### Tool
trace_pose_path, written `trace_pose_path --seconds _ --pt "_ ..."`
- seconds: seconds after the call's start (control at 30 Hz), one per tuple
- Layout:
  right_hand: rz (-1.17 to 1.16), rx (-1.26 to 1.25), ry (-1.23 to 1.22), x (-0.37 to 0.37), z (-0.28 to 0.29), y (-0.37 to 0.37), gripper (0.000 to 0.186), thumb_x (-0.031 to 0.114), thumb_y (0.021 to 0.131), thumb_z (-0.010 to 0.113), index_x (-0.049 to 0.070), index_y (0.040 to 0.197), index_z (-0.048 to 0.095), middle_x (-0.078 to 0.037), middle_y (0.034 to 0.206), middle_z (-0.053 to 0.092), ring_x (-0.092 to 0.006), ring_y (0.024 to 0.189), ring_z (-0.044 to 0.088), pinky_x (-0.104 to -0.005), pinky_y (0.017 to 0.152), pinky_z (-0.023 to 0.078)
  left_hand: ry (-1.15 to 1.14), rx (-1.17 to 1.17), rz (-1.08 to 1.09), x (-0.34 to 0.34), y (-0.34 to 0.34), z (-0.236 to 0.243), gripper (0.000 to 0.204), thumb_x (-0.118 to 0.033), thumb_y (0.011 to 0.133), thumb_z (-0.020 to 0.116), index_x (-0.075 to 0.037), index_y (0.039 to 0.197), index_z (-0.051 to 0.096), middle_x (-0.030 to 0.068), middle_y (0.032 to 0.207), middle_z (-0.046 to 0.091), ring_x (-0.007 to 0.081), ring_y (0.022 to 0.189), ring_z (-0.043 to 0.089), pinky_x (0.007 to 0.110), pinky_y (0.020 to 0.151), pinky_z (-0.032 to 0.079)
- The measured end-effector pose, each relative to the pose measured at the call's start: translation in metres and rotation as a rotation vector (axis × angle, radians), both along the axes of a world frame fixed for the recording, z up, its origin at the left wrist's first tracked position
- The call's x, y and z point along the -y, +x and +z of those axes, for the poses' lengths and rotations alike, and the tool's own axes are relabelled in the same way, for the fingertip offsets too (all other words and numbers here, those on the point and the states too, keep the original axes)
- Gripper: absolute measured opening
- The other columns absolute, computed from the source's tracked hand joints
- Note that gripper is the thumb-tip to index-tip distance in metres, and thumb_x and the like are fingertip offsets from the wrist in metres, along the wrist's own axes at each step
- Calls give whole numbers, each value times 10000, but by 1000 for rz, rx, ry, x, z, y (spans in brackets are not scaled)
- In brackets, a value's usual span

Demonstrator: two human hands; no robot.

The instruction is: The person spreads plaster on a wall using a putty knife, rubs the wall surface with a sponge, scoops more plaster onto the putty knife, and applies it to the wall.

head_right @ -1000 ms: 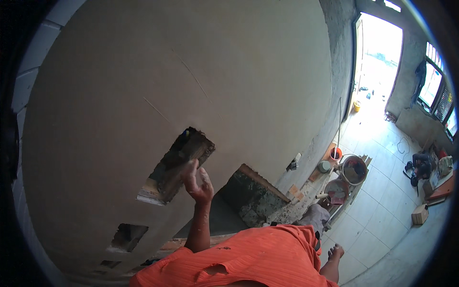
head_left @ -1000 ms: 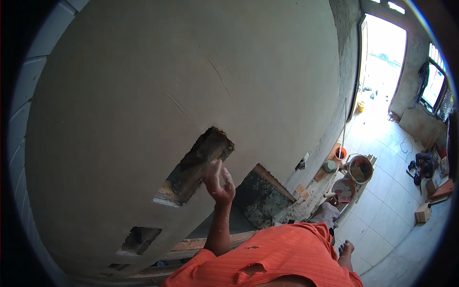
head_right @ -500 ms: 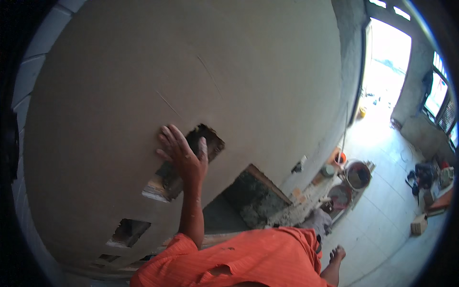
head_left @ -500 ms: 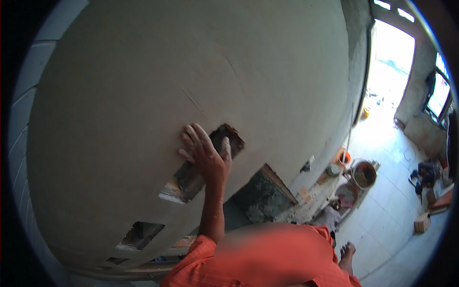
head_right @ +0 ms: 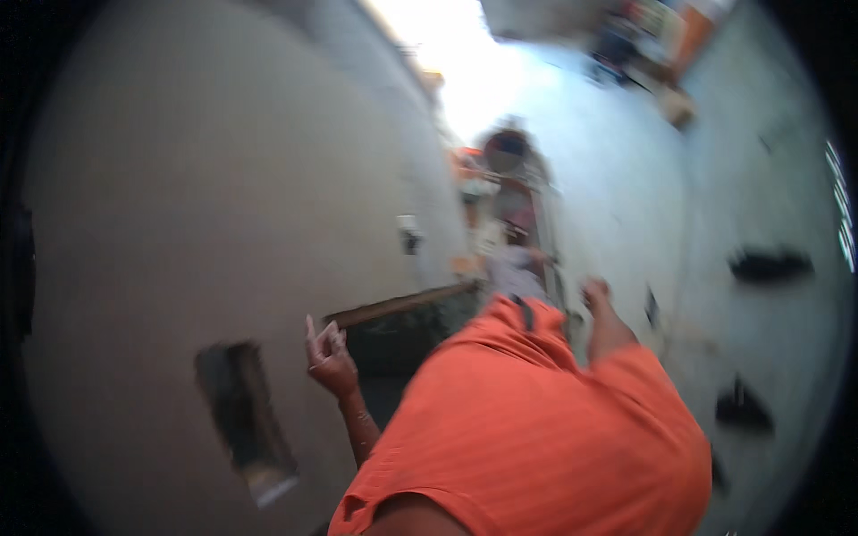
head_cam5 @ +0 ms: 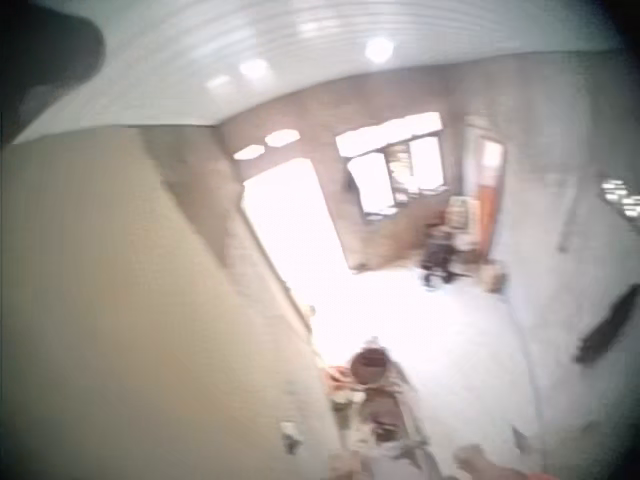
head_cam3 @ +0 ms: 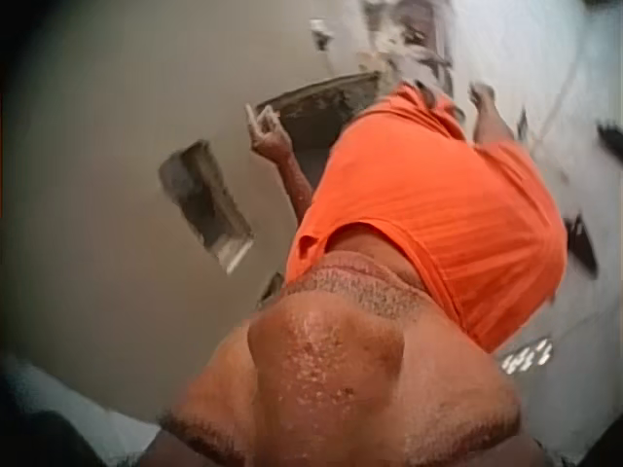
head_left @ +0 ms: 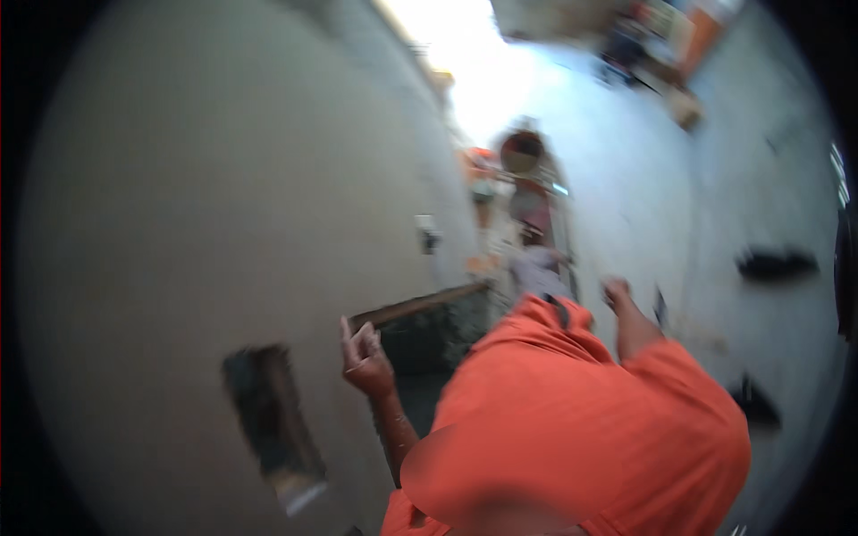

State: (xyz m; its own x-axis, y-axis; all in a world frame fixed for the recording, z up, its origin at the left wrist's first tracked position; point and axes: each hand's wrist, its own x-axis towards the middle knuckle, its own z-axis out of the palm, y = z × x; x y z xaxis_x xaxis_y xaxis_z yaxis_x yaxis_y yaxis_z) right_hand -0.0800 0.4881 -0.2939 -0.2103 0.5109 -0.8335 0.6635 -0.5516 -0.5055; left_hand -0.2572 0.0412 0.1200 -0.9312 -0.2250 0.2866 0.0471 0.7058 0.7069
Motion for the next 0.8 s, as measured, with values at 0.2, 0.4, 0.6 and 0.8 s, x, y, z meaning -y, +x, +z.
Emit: trace_pose_path --seconds 0.2,0.4,0.6,0.8 --pt "123 396 335 -31 -47 94 222 286 838 709 67 806 706 -48 685 694 -157 533 634 -337 546 535 -89 581 -294 -6 30 -104 419 -183 897 703 -18 1268 600 30 699 586 71 577 493 244 570 482" --pt "-169 471 -35 8 4 113 274 243 849 615 70 1053 675 -98 1010 710 -206 832 695 -348 676 554 231 1011 -462 33 75 -175 441 -178 918 681 4 1300 558 31 881 651 85 727 575 239 667 507" --pt "-52 902 131 41 19 143 503 238 852 622 58 1312 529 -123 1193 647 -261 1050 636 -454 821 518 224 1138 -434 61 80 -187 438 -178 921 677 3 1301 557 31 885 652 85 728 575 240 667 506" --pt "-481 873 62 81 67 166 779 272 828 686 122 1489 302 -134 1350 527 -341 1201 545 -494 947 478 204 1193 -415 76 71 -191 435 -177 923 673 2 1301 557 32 889 653 85 729 574 240 667 505"
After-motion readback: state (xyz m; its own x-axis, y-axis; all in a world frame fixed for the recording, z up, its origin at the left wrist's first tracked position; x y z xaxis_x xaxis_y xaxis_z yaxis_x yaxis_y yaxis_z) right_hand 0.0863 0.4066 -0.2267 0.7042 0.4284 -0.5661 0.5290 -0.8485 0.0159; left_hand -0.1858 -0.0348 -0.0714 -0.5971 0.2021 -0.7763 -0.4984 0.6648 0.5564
